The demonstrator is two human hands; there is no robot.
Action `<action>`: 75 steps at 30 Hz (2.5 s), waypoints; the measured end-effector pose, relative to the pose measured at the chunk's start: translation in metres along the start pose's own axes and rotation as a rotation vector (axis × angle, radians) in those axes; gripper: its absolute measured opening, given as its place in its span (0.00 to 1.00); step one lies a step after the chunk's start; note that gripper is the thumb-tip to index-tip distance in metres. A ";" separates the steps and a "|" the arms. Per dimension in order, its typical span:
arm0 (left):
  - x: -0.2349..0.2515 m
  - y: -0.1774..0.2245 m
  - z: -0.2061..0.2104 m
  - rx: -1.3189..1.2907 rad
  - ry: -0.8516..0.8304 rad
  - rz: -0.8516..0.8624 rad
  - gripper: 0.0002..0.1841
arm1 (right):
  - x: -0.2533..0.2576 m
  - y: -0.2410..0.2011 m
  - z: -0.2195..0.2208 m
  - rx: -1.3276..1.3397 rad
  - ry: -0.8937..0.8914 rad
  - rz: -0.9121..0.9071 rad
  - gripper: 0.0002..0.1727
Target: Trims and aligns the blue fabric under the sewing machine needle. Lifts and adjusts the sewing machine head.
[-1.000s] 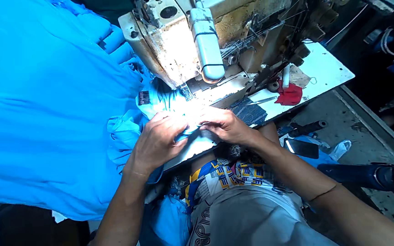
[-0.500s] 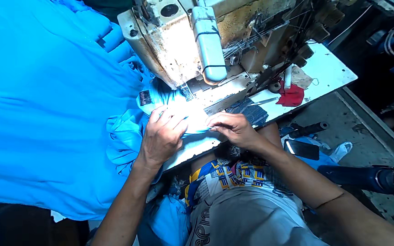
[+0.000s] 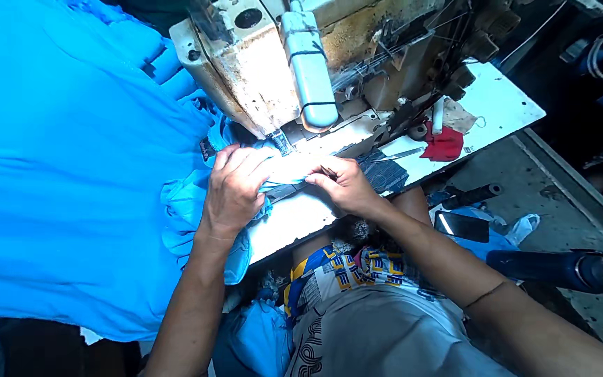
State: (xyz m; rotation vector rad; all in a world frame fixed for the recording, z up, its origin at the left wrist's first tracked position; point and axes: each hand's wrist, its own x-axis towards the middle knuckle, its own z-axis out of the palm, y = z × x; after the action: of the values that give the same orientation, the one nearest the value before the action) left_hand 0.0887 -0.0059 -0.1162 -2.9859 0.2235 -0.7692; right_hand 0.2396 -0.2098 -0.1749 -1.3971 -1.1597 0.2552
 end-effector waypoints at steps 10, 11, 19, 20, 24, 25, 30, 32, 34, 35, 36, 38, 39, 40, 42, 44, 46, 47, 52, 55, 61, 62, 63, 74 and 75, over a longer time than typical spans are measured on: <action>-0.011 -0.008 -0.067 0.028 -0.275 -0.111 0.27 | 0.018 0.008 0.004 -0.021 0.015 -0.062 0.05; -0.014 -0.013 -0.075 0.016 -0.276 -0.130 0.25 | 0.018 0.008 0.004 -0.038 0.013 -0.068 0.05; -0.019 0.039 -0.066 -0.440 -0.088 0.057 0.09 | 0.013 -0.025 -0.013 -0.055 -0.330 -0.216 0.08; -0.021 0.043 -0.058 -0.481 -0.076 0.054 0.08 | 0.010 -0.027 -0.015 -0.026 -0.358 -0.239 0.08; -0.023 0.058 -0.024 -0.376 0.066 -0.032 0.14 | -0.004 -0.017 -0.017 -0.046 -0.298 -0.279 0.08; -0.022 0.060 -0.018 -0.236 0.076 -0.051 0.20 | -0.006 -0.014 -0.018 -0.043 -0.274 -0.270 0.08; -0.027 0.040 0.011 0.097 0.065 -0.069 0.17 | -0.019 -0.007 -0.020 -0.006 -0.211 -0.193 0.05; -0.028 0.036 0.010 0.117 0.102 -0.028 0.08 | -0.023 -0.005 -0.019 0.010 -0.191 -0.165 0.05; -0.028 0.036 0.006 0.099 0.080 0.005 0.06 | -0.025 -0.005 -0.019 0.026 -0.186 -0.139 0.05; -0.028 0.036 0.004 0.084 0.065 0.019 0.06 | -0.026 -0.006 -0.019 0.035 -0.186 -0.130 0.05; -0.027 0.035 0.003 0.068 0.049 0.032 0.07 | -0.027 -0.006 -0.018 0.046 -0.185 -0.123 0.04; -0.025 0.033 -0.002 0.056 0.010 0.050 0.07 | -0.028 -0.005 -0.018 0.067 -0.185 -0.109 0.04; -0.024 0.032 -0.005 0.054 -0.009 0.057 0.08 | -0.029 -0.005 -0.017 0.076 -0.183 -0.100 0.04; -0.022 0.032 -0.007 0.054 -0.023 0.061 0.08 | -0.029 -0.005 -0.017 0.082 -0.180 -0.094 0.04; -0.019 0.030 -0.010 0.054 -0.036 0.062 0.08 | -0.029 -0.005 -0.016 0.086 -0.166 -0.088 0.04; -0.016 0.026 -0.010 0.061 -0.051 0.060 0.10 | -0.027 -0.005 -0.015 0.080 -0.145 -0.078 0.04; -0.012 0.020 -0.010 0.067 -0.067 0.048 0.10 | -0.022 -0.004 -0.014 0.066 -0.123 -0.061 0.04; -0.010 0.016 -0.010 0.066 -0.073 0.040 0.10 | -0.019 -0.002 -0.012 0.068 -0.107 -0.051 0.04; -0.002 0.000 -0.019 0.022 -0.140 0.001 0.13 | -0.003 -0.001 -0.004 0.084 -0.065 0.032 0.03; -0.001 -0.001 -0.044 0.000 -0.252 -0.083 0.26 | 0.004 -0.001 -0.002 0.091 -0.045 0.049 0.03; -0.009 0.015 -0.092 0.007 -0.232 -0.105 0.20 | 0.010 -0.005 -0.004 -0.012 -0.067 -0.011 0.05; -0.009 0.025 -0.093 -0.054 -0.201 -0.072 0.18 | 0.011 -0.009 -0.007 -0.062 -0.110 -0.029 0.06; -0.010 0.034 -0.090 -0.133 -0.175 -0.034 0.15 | 0.012 -0.012 -0.011 -0.108 -0.175 -0.063 0.07; -0.029 0.051 0.009 -0.092 -0.020 0.063 0.22 | -0.031 -0.010 -0.025 -0.057 -0.290 -0.229 0.07; -0.031 0.047 0.013 -0.034 -0.027 0.051 0.21 | -0.034 -0.010 -0.025 -0.054 -0.276 -0.219 0.07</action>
State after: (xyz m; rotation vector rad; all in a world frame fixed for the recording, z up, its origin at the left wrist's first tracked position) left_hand 0.0616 -0.0475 -0.1462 -3.0070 0.3133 -0.7265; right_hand 0.2379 -0.2532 -0.1768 -1.2950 -1.5461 0.2681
